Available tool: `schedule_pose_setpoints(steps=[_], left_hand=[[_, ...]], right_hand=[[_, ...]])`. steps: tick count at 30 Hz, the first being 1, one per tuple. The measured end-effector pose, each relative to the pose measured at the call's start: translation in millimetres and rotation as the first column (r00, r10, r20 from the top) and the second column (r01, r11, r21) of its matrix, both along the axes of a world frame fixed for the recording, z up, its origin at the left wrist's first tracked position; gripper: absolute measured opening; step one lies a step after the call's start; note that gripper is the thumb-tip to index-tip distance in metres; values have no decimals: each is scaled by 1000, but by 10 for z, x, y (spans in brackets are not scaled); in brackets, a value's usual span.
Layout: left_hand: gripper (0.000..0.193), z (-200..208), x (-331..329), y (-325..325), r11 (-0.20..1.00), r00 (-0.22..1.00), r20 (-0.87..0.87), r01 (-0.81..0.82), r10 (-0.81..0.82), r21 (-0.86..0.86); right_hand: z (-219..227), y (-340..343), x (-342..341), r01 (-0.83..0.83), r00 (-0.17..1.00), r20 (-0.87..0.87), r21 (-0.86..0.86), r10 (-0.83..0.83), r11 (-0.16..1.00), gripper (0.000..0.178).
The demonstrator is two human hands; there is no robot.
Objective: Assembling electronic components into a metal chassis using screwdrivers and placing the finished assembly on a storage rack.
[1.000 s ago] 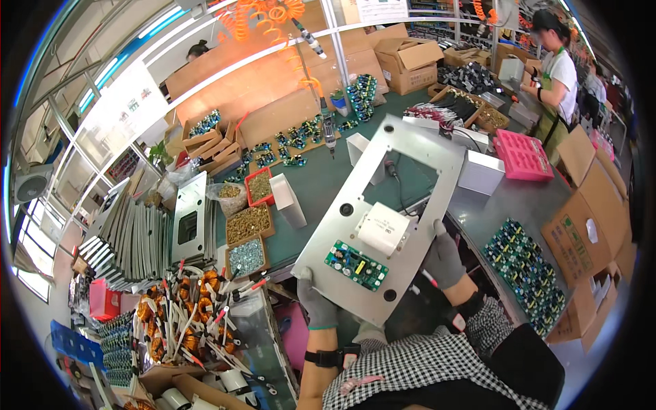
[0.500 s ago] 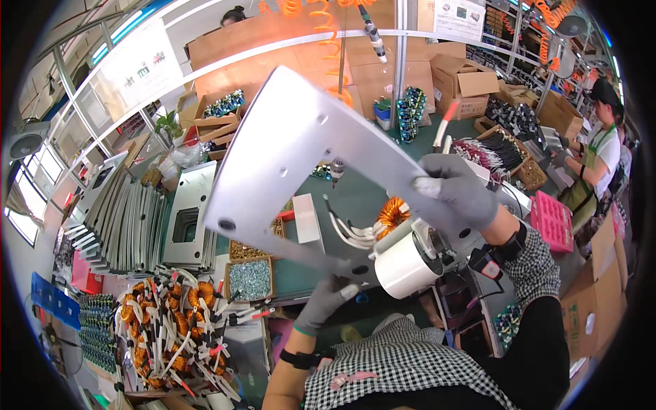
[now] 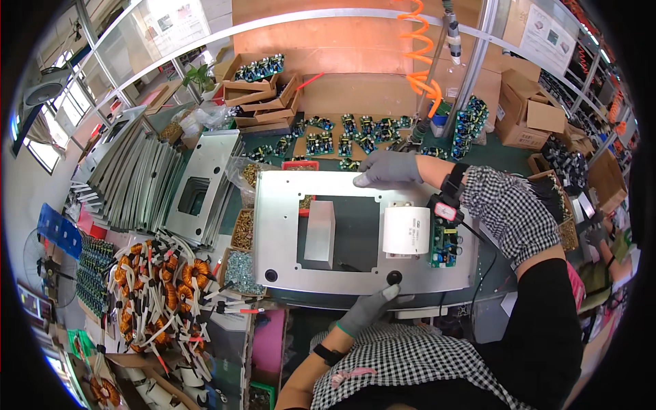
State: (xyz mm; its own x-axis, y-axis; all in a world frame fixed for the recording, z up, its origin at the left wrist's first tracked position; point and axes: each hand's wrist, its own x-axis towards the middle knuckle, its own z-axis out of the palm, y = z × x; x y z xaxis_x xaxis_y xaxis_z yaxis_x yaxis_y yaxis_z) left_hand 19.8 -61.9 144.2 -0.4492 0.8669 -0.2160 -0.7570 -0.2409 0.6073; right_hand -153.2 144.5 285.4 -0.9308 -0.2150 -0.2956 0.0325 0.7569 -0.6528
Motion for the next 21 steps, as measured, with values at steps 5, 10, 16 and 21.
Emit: schedule_pose_setpoints(steps=[5,10,16,21], left_hand=[[45,-210,-17,286,998,999,10,-39,39,-45],[33,-405,-27,440,959,999,-13,-48,47,-280],[22,-482,-69,432,964,921,287,-238,262,-118],[23,-434,-106,365,968,986,14,-161,166,-193]], right_hand=[[-544,122,-458,-286,934,242,72,261,955,57],[-1158,85,-649,-354,898,311,92,311,931,56],[-1398,164,-698,-389,875,363,135,320,911,51],[-1177,387,-495,-299,930,224,-4,292,954,48]])
